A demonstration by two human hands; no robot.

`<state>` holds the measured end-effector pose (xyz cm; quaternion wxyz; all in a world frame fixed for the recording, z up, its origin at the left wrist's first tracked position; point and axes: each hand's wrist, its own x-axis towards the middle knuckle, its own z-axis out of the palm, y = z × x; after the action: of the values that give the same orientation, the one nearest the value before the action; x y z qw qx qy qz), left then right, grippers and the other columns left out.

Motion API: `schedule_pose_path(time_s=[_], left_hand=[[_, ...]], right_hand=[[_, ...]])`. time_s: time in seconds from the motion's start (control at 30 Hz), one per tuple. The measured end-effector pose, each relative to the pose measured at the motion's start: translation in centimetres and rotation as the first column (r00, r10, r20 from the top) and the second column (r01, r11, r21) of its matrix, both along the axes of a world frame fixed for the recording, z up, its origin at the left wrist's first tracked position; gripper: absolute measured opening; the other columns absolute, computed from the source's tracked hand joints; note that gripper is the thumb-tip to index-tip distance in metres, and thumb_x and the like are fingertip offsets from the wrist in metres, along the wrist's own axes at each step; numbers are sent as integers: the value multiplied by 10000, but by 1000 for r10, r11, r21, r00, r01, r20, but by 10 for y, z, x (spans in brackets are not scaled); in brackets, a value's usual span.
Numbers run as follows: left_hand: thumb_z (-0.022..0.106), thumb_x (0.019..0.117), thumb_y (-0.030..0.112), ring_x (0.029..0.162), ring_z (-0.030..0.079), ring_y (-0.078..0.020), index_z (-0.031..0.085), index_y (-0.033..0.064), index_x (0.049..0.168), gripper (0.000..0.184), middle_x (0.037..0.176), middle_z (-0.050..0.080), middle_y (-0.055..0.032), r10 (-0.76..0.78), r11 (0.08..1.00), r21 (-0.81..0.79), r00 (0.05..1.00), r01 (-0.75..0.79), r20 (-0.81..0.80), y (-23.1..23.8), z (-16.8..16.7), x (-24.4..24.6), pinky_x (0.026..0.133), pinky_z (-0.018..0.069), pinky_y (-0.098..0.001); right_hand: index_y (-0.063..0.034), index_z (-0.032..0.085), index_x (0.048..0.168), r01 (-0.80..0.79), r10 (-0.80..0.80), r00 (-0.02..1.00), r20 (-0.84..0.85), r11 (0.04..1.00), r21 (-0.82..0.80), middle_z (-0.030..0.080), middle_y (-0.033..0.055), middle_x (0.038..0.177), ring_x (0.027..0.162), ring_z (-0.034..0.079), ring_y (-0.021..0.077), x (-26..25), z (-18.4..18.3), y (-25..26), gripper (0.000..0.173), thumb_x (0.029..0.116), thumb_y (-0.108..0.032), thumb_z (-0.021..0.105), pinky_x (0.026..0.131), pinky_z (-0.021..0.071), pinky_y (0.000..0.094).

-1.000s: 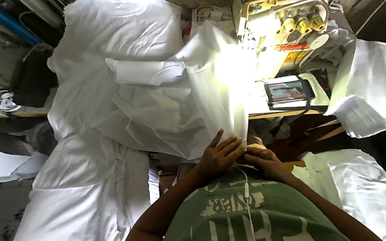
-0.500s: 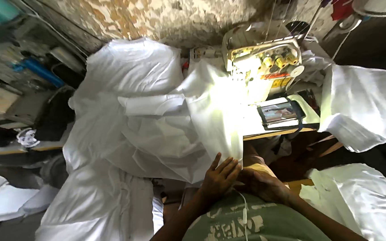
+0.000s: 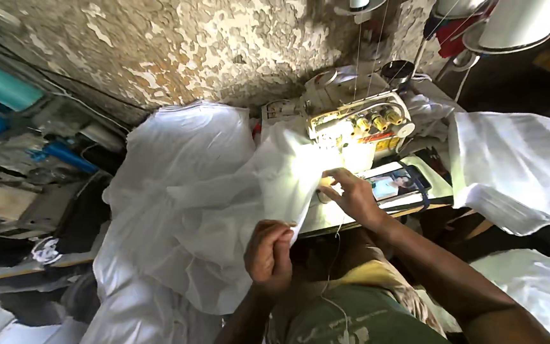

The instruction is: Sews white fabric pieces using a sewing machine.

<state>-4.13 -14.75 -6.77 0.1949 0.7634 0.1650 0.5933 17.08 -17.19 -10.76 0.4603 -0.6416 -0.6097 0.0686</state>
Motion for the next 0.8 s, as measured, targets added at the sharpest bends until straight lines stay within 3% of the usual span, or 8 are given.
schedule_pose_path(time_s=[0.1, 0.2, 0.27, 0.43, 0.57, 0.73, 0.8], left_hand=[[495, 1088, 277, 971, 601, 102, 653, 172, 1076, 190, 1012, 648, 144, 30, 993, 115, 1000, -30, 2, 21, 23, 9, 844, 491, -83], [501, 1086, 265, 966, 591, 98, 652, 153, 1078, 188, 1002, 633, 113, 66, 977, 203, 997, -59, -26, 30, 35, 14, 849, 476, -77], [494, 1090, 243, 964, 589, 91, 645, 133, 1090, 187, 1004, 633, 90, 84, 965, 254, 995, -69, -49, 33, 41, 15, 854, 467, -77], [497, 1089, 234, 931, 590, 69, 635, 123, 1085, 177, 985, 618, 58, 154, 945, 307, 983, -117, -101, 34, 52, 15, 844, 465, -85], [495, 1088, 211, 942, 582, 35, 615, 115, 1077, 154, 980, 582, 26, 177, 924, 364, 974, -115, -142, 31, 57, 16, 860, 453, -96], [500, 1086, 209, 945, 580, 29, 611, 111, 1091, 148, 989, 576, 19, 183, 917, 384, 970, -111, -157, 33, 62, 18, 859, 452, -95], [498, 1087, 207, 942, 575, 31, 611, 108, 1087, 150, 992, 574, 21, 175, 921, 377, 971, -103, -163, 31, 65, 21, 857, 448, -93]], right_hand=[[-37, 733, 1077, 78, -85, 995, 56, 991, 112, 698, 211, 1119, 819, 713, 380, 7, 3, 32, 206, 906, -152, 746, 604, 562, 539], [-22, 769, 996, 181, -195, 973, 121, 977, 114, 704, 247, 1010, 877, 699, 448, 20, -13, 51, 147, 893, -109, 710, 653, 551, 591], [35, 747, 1008, 218, -232, 956, 179, 972, 90, 703, 270, 1013, 962, 683, 484, 33, -28, 58, 180, 914, -107, 687, 730, 544, 623], [20, 755, 1020, 200, -225, 959, 171, 968, 154, 706, 242, 1066, 967, 703, 422, 39, -40, 64, 193, 910, -125, 689, 726, 572, 564], [13, 769, 919, 176, -196, 977, 81, 963, 204, 721, 205, 846, 763, 712, 386, 30, -33, 61, 145, 857, -107, 715, 627, 561, 539], [20, 731, 919, 144, -155, 987, 40, 969, 202, 647, 129, 658, 524, 623, 280, 27, -24, 61, 142, 895, -109, 676, 470, 497, 448], [36, 699, 956, 143, -145, 989, -2, 969, 199, 644, 125, 662, 494, 600, 248, 26, -23, 62, 138, 910, -88, 659, 457, 488, 409]])
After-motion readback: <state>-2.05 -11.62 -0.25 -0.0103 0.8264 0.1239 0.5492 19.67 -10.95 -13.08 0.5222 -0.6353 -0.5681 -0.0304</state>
